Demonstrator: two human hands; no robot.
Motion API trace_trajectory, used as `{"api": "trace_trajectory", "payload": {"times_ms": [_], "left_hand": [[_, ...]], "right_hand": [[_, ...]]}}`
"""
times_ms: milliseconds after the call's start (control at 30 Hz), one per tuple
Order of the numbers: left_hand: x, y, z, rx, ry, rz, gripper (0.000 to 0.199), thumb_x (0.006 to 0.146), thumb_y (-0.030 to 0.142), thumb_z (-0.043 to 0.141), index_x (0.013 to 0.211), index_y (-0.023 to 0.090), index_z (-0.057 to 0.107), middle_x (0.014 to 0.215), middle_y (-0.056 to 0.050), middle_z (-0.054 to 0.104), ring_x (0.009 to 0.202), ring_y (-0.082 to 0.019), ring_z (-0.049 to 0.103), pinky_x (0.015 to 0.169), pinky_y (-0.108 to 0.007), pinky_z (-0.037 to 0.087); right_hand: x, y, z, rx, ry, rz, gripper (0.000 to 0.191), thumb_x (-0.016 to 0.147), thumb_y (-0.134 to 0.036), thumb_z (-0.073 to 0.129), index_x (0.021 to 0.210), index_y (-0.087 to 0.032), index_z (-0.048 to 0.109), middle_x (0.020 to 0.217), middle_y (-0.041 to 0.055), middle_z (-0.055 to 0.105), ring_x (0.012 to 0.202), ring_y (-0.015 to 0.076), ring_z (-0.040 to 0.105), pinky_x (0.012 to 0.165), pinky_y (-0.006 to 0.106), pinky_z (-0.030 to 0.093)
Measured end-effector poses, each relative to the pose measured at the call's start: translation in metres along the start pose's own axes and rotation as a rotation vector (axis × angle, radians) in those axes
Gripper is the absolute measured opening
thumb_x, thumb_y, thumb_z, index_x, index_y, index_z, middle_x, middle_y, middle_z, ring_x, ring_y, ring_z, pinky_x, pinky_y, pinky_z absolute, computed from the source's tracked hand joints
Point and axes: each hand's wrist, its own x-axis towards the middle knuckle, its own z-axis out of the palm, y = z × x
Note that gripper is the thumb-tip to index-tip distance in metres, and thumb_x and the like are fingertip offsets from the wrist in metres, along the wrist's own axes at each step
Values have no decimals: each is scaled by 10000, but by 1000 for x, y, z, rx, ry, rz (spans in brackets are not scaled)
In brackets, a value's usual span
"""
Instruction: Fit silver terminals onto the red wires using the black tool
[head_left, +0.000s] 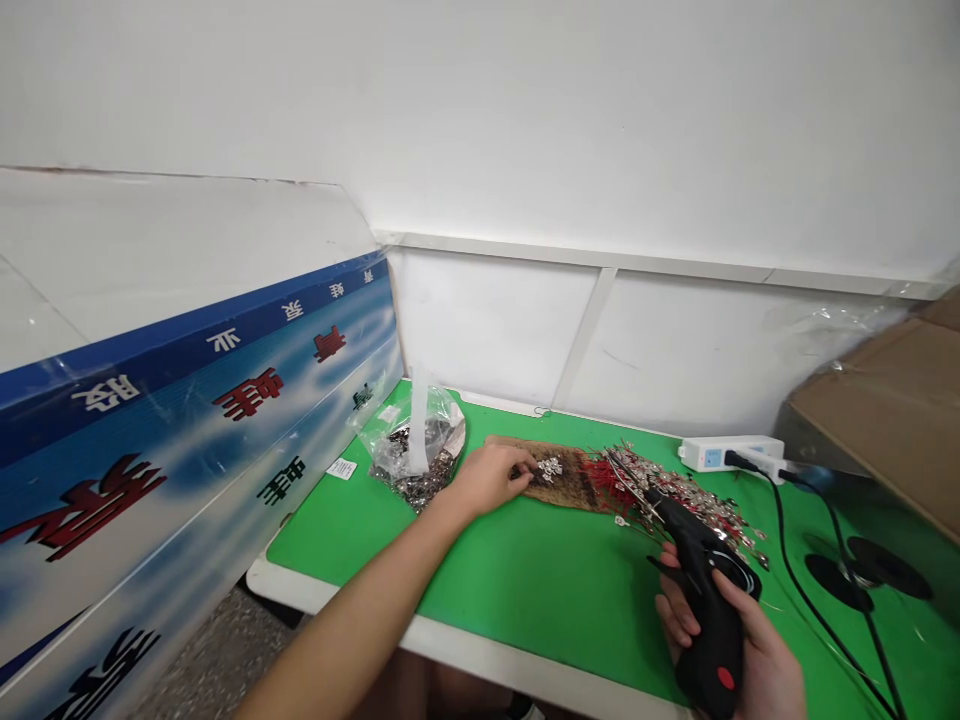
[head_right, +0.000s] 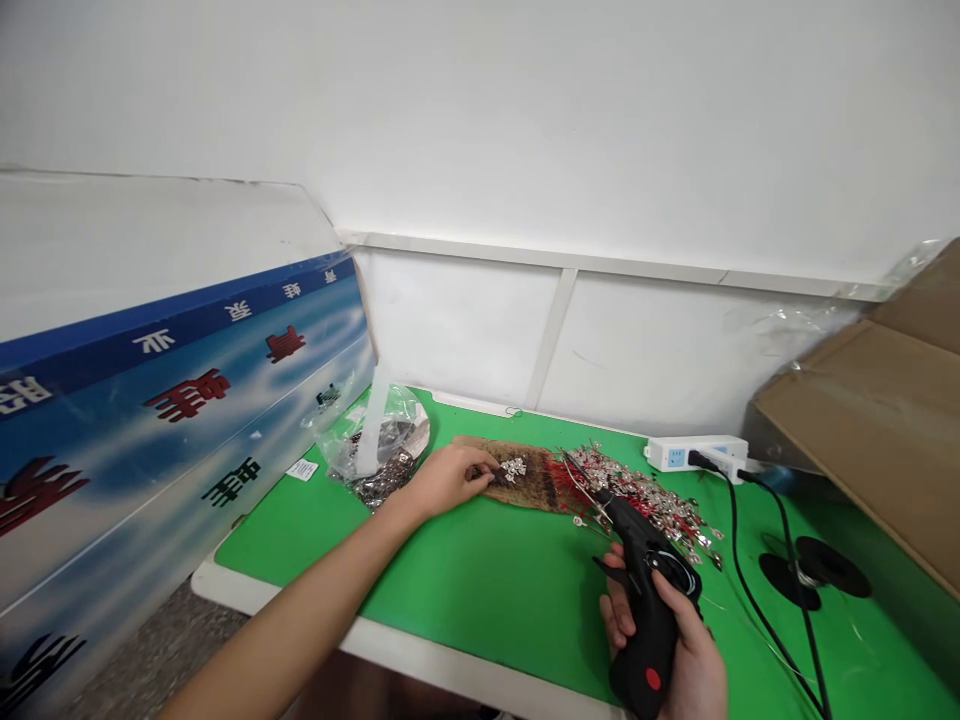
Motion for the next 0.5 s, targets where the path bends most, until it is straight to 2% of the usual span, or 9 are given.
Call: {"api": "trace_trajectory", "payload": {"times_ms": [200,500], "left_hand": [[4,1,4,131,21,38,212,886,258,586,1014,243,755,1076,8,732,1069,-220,635,848,-301,466],[4,0,7,186,75,34,166,868,268,594,967,242,725,1059,13,715,1049,-204,612,872,-298,466]], "right_hand": [[-2,1,0,20,10,-10,406,798,-387,684,1070,-86,702,661,30,411,560,131,346,419,258,375],[-2,-2,4,-2,76,29,431,752,-377,707,1080,-97,703,623,27,376,541,135,362,408,252,366]]}}
